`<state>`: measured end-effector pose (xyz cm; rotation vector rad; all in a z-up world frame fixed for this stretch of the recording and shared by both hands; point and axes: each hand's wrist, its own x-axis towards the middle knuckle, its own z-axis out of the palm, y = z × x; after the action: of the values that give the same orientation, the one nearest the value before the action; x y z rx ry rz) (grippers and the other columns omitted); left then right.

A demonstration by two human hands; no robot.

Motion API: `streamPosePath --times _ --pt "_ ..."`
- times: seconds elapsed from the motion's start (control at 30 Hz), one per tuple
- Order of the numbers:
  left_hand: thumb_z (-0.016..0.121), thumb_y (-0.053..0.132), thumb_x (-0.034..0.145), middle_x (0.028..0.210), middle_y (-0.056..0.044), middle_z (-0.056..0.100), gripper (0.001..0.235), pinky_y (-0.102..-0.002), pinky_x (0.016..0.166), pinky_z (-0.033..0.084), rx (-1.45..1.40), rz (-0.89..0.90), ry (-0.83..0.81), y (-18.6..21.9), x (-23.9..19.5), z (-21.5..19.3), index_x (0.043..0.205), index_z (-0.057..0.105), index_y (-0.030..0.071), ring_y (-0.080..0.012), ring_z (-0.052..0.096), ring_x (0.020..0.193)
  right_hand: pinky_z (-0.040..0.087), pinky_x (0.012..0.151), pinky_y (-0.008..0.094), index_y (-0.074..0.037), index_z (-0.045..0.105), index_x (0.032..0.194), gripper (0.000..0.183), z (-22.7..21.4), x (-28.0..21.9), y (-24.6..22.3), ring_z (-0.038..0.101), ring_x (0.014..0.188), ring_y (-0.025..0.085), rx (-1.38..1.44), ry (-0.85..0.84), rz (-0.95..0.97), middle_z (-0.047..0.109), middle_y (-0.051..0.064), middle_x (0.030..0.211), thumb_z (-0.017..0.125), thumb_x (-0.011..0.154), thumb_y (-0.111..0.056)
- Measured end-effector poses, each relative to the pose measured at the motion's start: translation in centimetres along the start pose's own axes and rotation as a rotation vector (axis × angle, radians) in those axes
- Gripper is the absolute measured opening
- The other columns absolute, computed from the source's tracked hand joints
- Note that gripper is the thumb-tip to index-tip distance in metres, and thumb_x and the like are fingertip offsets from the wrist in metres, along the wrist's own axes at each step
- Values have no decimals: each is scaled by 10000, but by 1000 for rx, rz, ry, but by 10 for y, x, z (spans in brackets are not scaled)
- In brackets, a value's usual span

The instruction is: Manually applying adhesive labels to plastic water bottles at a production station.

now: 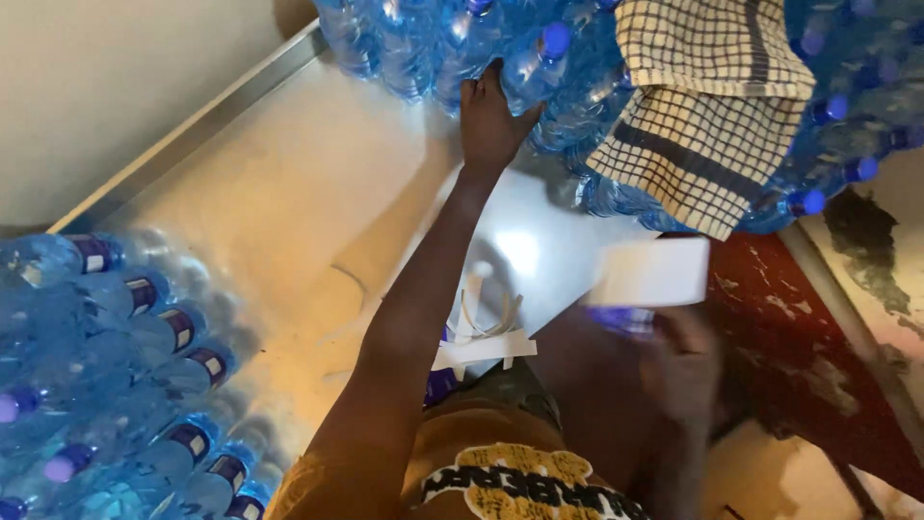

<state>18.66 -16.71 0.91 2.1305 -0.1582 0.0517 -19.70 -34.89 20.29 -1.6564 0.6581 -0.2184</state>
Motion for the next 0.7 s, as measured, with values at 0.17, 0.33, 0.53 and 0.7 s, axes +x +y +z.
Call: streamPosePath --times 0.17,0.33,0.53,0.7 --pt "876 646 860 1211 -187 783 811 -537 843 640 200 98 -236 5 -51 -81 1379 655 64 -412 721 1111 664 955 367 -147 661 1456 425 122 17 -81 698 1238 273 -189 -660 -349 704 126 1341 684 1085 -354" --pt "805 854 817 1246 -208 687 986 -508 1012 651 90 -509 -442 -42 -124 -111 1431 599 111 -406 719 1277 498 1099 516 5 738 1300 500 195 47 -3 661 1252 377 3 -660 -439 653 181 1280 805 993 -383" --pt "831 739 831 950 -140 789 698 -386 855 605 178 -331 -123 -70 -186 -95 1143 732 123 -307 803 931 509 931 354 -47 644 1305 242 247 57 86 599 999 146 144 -414 -89 615 57 1094 747 1099 -119" --pt "899 290 929 1307 -272 706 590 -648 1145 508 -434 -269 -465 -3 -231 -199 1372 625 13 -504 677 1271 499 890 235 -94 523 1463 422 246 29 96 577 973 41 322 -278 92 585 -37 1104 743 1103 -102"
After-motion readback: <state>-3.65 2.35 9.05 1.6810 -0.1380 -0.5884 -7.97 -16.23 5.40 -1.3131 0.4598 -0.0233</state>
